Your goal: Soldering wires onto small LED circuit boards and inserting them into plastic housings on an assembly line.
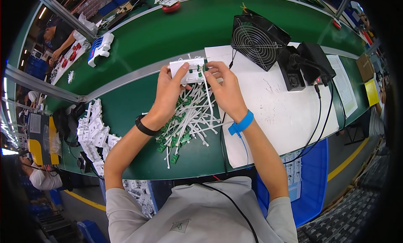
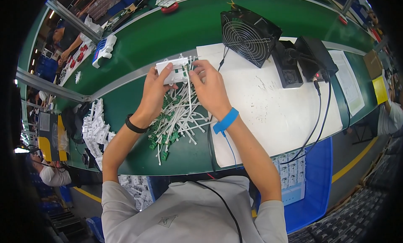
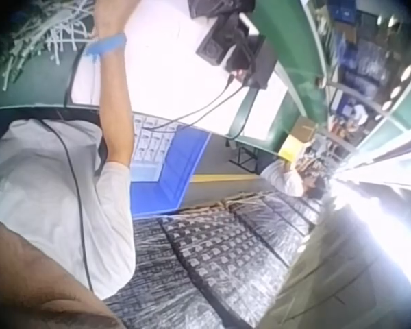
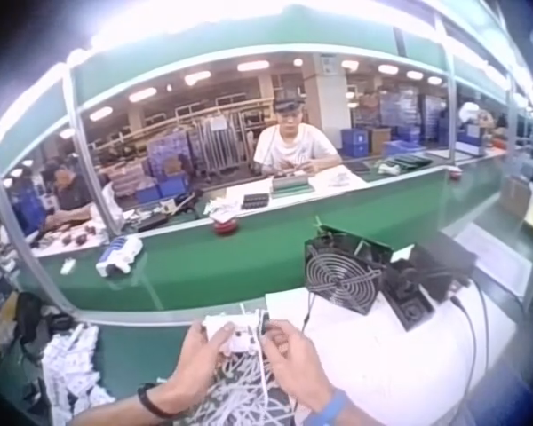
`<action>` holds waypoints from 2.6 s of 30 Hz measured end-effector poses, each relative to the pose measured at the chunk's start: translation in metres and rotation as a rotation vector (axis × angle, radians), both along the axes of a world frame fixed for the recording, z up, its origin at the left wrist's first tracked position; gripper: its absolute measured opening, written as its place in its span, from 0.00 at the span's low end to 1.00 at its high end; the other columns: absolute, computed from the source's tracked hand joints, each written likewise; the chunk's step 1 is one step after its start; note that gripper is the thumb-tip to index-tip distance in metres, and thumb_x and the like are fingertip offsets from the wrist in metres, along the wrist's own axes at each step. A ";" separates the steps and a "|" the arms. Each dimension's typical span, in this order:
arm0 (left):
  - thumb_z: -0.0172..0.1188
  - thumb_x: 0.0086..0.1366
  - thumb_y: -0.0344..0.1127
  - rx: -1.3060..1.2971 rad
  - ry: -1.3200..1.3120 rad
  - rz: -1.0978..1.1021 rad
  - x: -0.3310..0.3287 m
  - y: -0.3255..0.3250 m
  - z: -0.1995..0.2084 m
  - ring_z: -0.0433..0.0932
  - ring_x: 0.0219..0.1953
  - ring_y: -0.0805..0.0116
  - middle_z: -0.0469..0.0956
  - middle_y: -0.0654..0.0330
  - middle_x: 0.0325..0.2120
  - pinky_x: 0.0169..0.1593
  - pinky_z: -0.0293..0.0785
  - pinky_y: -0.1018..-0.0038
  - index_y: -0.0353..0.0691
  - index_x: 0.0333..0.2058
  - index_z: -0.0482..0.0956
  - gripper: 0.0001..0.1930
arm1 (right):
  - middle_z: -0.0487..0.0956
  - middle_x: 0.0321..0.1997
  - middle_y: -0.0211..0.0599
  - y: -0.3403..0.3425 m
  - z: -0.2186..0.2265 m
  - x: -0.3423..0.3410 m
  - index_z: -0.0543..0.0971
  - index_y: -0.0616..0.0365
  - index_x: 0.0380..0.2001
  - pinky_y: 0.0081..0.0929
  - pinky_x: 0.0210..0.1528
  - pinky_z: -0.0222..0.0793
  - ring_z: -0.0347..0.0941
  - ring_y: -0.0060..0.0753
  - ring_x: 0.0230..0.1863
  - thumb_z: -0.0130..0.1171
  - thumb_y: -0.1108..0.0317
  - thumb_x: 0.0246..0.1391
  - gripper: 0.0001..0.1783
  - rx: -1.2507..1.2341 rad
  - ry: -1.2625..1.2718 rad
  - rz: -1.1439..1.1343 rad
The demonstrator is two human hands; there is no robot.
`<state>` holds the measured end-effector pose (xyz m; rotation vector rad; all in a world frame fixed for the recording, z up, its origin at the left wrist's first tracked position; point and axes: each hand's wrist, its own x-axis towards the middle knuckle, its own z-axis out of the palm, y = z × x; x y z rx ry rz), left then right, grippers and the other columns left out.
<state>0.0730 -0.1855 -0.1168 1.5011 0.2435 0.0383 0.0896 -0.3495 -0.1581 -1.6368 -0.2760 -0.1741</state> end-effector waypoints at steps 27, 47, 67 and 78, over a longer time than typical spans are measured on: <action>0.64 0.65 0.33 0.712 -0.455 -0.260 0.038 -0.026 0.030 0.70 0.30 0.74 0.74 0.59 0.26 0.36 0.70 0.72 0.34 0.37 0.72 0.10 | 0.85 0.30 0.43 -0.067 0.058 -0.015 0.82 0.72 0.45 0.26 0.36 0.74 0.79 0.26 0.30 0.64 0.66 0.62 0.17 0.033 0.148 0.088; 0.65 0.64 0.39 0.405 -0.188 -0.589 0.050 -0.101 -0.032 0.83 0.35 0.62 0.84 0.48 0.34 0.42 0.77 0.69 0.27 0.42 0.80 0.18 | 0.75 0.23 0.33 -0.202 0.019 -0.018 0.75 0.64 0.31 0.23 0.31 0.66 0.70 0.23 0.26 0.65 0.62 0.65 0.16 -0.174 0.076 -0.611; 0.69 0.63 0.43 0.687 -0.240 -0.604 0.033 -0.126 -0.033 0.82 0.41 0.48 0.83 0.42 0.37 0.47 0.76 0.61 0.39 0.53 0.74 0.24 | 0.78 0.25 0.34 -0.222 0.000 0.043 0.80 0.68 0.41 0.24 0.30 0.68 0.72 0.23 0.26 0.62 0.67 0.67 0.12 -0.304 -0.332 -0.919; 0.66 0.64 0.45 0.830 -0.494 -0.606 0.045 -0.131 -0.040 0.81 0.47 0.45 0.82 0.45 0.45 0.49 0.76 0.59 0.41 0.54 0.80 0.23 | 0.78 0.27 0.38 -0.209 -0.017 0.079 0.77 0.66 0.43 0.27 0.33 0.70 0.73 0.26 0.27 0.59 0.66 0.70 0.11 -0.240 -0.471 -0.845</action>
